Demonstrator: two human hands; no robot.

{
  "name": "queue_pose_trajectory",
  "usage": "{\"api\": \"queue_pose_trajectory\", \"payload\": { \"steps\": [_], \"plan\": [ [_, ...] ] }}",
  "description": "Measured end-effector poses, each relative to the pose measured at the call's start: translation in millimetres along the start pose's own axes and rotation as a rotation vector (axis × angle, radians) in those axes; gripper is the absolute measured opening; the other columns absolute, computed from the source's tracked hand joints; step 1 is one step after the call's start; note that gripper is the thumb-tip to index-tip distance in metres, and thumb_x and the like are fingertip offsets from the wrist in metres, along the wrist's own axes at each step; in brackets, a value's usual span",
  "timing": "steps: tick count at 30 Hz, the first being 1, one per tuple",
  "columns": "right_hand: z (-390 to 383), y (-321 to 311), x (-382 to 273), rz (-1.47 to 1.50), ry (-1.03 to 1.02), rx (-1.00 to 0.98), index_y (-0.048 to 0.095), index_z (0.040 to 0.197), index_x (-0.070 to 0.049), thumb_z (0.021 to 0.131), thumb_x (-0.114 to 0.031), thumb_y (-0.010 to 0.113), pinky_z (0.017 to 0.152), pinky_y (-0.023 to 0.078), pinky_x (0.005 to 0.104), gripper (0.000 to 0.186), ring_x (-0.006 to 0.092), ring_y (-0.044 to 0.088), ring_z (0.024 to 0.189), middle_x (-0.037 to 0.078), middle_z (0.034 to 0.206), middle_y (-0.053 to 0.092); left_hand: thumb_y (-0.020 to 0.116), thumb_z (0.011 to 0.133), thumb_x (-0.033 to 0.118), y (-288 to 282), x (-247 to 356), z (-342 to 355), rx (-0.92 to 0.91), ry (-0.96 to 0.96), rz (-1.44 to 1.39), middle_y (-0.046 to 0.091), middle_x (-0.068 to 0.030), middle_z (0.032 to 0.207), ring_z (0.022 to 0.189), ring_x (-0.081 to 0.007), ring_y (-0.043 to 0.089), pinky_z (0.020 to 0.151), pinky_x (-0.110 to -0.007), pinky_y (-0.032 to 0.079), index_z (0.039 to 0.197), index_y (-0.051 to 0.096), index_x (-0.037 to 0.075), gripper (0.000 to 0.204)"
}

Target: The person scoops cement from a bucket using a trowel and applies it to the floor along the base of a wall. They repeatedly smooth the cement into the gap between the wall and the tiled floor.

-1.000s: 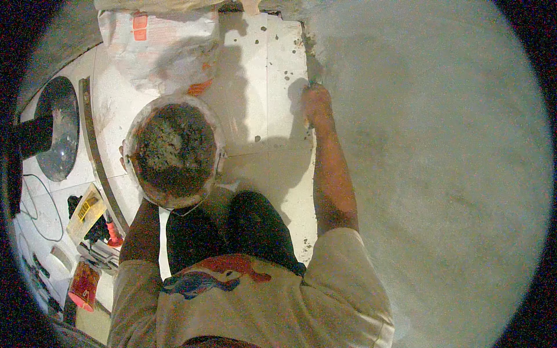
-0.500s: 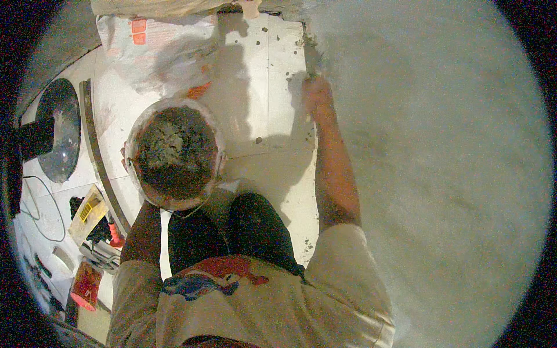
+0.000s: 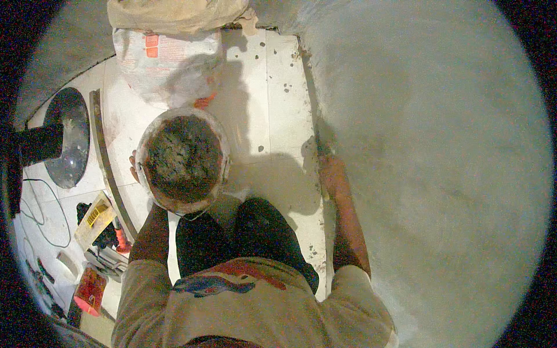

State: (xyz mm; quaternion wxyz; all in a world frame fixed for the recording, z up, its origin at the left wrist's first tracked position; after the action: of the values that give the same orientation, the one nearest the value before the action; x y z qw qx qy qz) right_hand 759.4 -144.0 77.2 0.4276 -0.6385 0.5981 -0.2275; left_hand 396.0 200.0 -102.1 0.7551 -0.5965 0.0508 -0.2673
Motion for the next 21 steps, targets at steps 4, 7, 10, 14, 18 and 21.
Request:
{"api": "queue_pose_trajectory", "payload": {
  "steps": [4,7,10,14,18,21],
  "plan": [
    [-54,-29,-54,-0.111,-0.292,0.107,0.06,0.11,0.002,0.102,-0.026,0.059,0.077,0.051,0.0508,0.029,0.0491,0.065,0.088,0.03,0.092,0.066,0.05,0.104,0.042,-7,-4,2,-0.032,0.067,0.201,0.037,-0.0185,0.162,0.154,-0.0359,0.03,0.126,-0.052,0.021,0.157,0.039,0.009,0.063],
    [-93,-49,-146,-0.267,-0.551,0.082,0.058,0.113,-0.001,0.1,-0.023,0.06,0.076,0.051,0.0529,0.026,0.0485,0.065,0.088,0.029,0.093,0.066,0.051,0.103,0.038,29,-31,-11,-0.002,-0.097,-0.396,0.034,-0.018,0.165,0.155,-0.0366,0.026,0.126,-0.053,0.02,0.158,0.037,0.011,0.063],
    [-108,-42,-203,-0.44,-0.796,0.01,0.06,0.114,-0.003,0.098,-0.019,0.06,0.077,0.052,0.054,0.023,0.0461,0.066,0.087,0.027,0.094,0.066,0.051,0.103,0.034,20,-33,-7,-0.005,0.001,0.082,0.03,-0.018,0.166,0.156,-0.0379,0.022,0.126,-0.055,0.019,0.16,0.035,0.013,0.063],
    [-107,4,-257,-0.646,-0.978,0.002,0.065,0.112,-0.004,0.093,-0.011,0.058,0.077,0.054,0.0528,0.021,0.0426,0.067,0.087,0.022,0.095,0.068,0.049,0.103,0.031,14,-27,-2,-0.082,0.0,-0.067,0.025,-0.0182,0.168,0.157,-0.037,0.021,0.127,-0.058,0.015,0.163,0.029,0.02,0.064],
    [-103,71,-290,-0.613,-1.22,0.0,0.071,0.093,-0.003,0.088,-0.012,0.059,0.085,0.053,0.0494,0.017,0.0359,0.067,0.093,0.02,0.093,0.069,0.056,0.1,0.042,28,-38,-7,-0.266,-0.088,0.177,0.026,-0.0201,0.167,0.156,-0.0382,0.021,0.126,-0.056,0.015,0.163,0.03,0.019,0.072],
    [-105,91,-297,-0.738,-1.211,0.051,0.072,0.09,-0.003,0.087,-0.016,0.06,0.085,0.052,0.0511,0.017,0.0348,0.066,0.093,0.018,0.091,0.068,0.055,0.1,0.05,5,-18,-6,-0.213,-0.039,0.207,0.028,-0.0196,0.166,0.157,-0.0378,0.019,0.127,-0.055,0.012,0.161,0.035,0.016,0.072]
  ]
}}
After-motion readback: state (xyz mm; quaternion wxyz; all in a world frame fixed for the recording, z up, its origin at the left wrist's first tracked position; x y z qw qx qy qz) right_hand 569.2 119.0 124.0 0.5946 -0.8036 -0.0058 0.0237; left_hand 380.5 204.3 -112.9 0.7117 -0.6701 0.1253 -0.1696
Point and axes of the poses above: each hand's wrist, its own z-axis towards the middle knuckle, its own y-axis out of the palm, x = y × z, the point moved 2 cm from there along z, towards the middle knuckle
